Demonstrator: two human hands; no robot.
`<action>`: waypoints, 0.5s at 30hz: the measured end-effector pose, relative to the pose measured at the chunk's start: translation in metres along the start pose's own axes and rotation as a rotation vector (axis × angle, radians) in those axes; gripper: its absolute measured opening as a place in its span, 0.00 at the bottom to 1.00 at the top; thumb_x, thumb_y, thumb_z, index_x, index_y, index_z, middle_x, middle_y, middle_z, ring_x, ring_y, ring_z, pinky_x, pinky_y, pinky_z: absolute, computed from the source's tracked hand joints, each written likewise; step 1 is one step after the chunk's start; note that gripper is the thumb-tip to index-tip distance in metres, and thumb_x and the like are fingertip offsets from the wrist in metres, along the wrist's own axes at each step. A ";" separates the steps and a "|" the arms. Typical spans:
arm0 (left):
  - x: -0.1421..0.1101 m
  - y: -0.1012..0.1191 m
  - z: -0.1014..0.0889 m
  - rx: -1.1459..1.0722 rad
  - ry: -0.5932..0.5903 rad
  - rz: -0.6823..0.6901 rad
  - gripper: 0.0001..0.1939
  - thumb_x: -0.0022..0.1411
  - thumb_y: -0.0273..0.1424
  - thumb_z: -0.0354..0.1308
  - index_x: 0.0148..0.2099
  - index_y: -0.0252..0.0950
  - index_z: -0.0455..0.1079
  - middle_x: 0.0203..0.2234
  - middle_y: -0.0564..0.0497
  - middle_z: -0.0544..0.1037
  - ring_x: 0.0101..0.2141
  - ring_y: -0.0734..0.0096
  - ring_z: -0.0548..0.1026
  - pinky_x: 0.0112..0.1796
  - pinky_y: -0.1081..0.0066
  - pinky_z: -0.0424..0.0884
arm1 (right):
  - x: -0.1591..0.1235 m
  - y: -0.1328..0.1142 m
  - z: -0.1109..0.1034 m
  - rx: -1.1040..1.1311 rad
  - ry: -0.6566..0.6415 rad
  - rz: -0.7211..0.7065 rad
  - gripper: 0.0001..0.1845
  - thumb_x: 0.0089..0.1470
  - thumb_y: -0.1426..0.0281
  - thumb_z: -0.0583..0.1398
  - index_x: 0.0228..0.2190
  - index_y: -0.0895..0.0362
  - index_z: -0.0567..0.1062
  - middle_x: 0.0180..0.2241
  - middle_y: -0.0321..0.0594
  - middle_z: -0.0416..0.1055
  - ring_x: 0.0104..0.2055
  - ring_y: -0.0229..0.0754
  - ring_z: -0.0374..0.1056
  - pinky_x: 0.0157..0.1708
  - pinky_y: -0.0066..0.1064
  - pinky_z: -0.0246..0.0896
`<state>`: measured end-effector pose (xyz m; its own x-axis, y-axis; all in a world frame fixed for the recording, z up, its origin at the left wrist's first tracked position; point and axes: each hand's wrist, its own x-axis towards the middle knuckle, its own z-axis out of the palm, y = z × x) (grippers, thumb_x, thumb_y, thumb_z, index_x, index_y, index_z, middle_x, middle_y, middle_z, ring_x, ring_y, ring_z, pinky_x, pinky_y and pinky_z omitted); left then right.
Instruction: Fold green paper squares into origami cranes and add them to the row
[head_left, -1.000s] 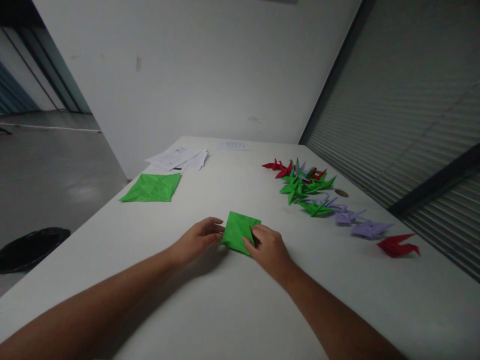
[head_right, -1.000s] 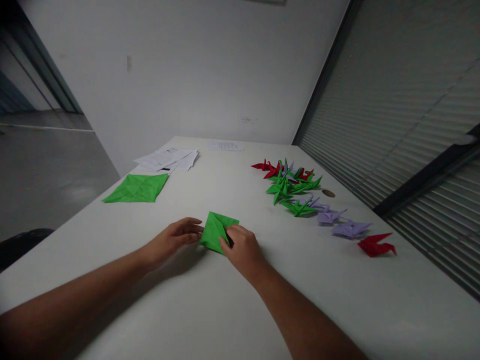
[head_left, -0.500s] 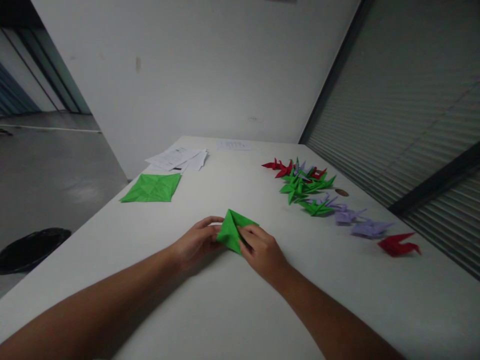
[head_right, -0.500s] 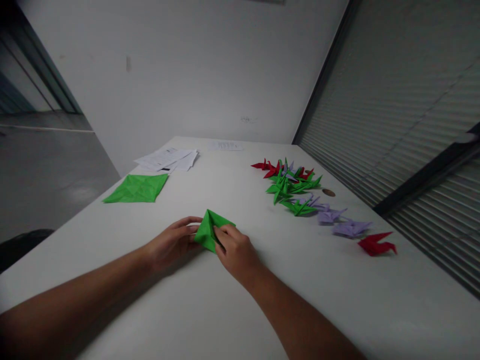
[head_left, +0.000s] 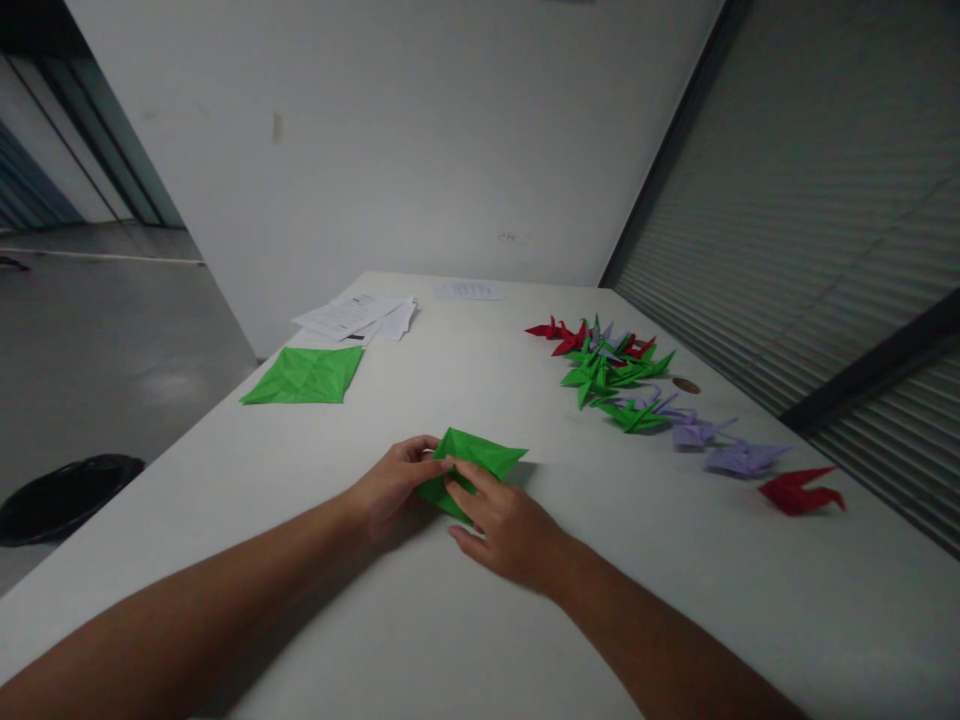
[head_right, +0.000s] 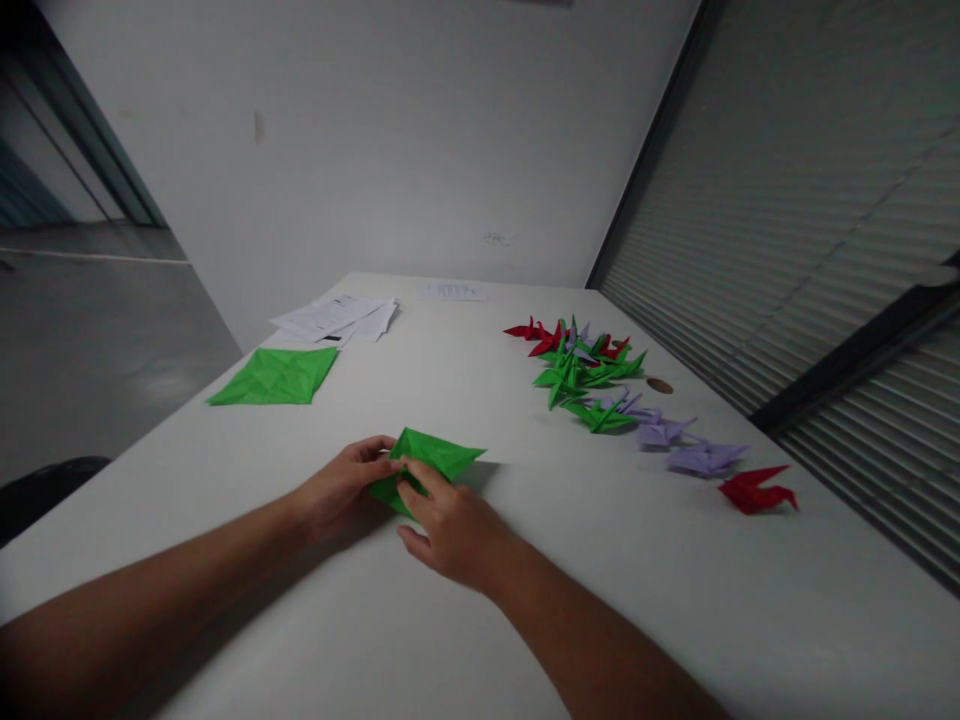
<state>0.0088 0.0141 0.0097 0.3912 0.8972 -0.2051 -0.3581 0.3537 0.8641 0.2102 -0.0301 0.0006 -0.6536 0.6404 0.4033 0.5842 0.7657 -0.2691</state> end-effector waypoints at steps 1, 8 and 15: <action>0.001 -0.001 -0.001 0.018 0.005 0.009 0.20 0.47 0.32 0.78 0.40 0.32 0.75 0.32 0.46 0.82 0.30 0.69 0.79 0.34 0.72 0.72 | 0.000 -0.001 -0.001 0.007 0.001 -0.018 0.28 0.60 0.69 0.64 0.60 0.64 0.71 0.63 0.64 0.66 0.61 0.60 0.70 0.54 0.48 0.75; 0.007 -0.009 -0.012 0.153 0.069 0.058 0.20 0.48 0.36 0.77 0.38 0.32 0.75 0.29 0.49 0.81 0.27 0.70 0.76 0.31 0.71 0.69 | 0.000 0.001 -0.014 -0.020 0.324 -0.015 0.24 0.64 0.71 0.59 0.61 0.58 0.69 0.53 0.55 0.74 0.55 0.53 0.74 0.52 0.45 0.75; 0.005 -0.008 -0.013 0.228 0.089 0.035 0.20 0.48 0.37 0.75 0.38 0.31 0.75 0.29 0.49 0.80 0.27 0.70 0.74 0.31 0.71 0.67 | -0.001 0.015 -0.017 -0.071 0.404 0.206 0.42 0.53 0.63 0.69 0.64 0.57 0.62 0.57 0.58 0.72 0.59 0.64 0.67 0.57 0.63 0.62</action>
<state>0.0033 0.0193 -0.0044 0.3021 0.9311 -0.2045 -0.1655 0.2625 0.9506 0.2284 -0.0204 0.0111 -0.2882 0.6936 0.6602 0.7231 0.6097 -0.3248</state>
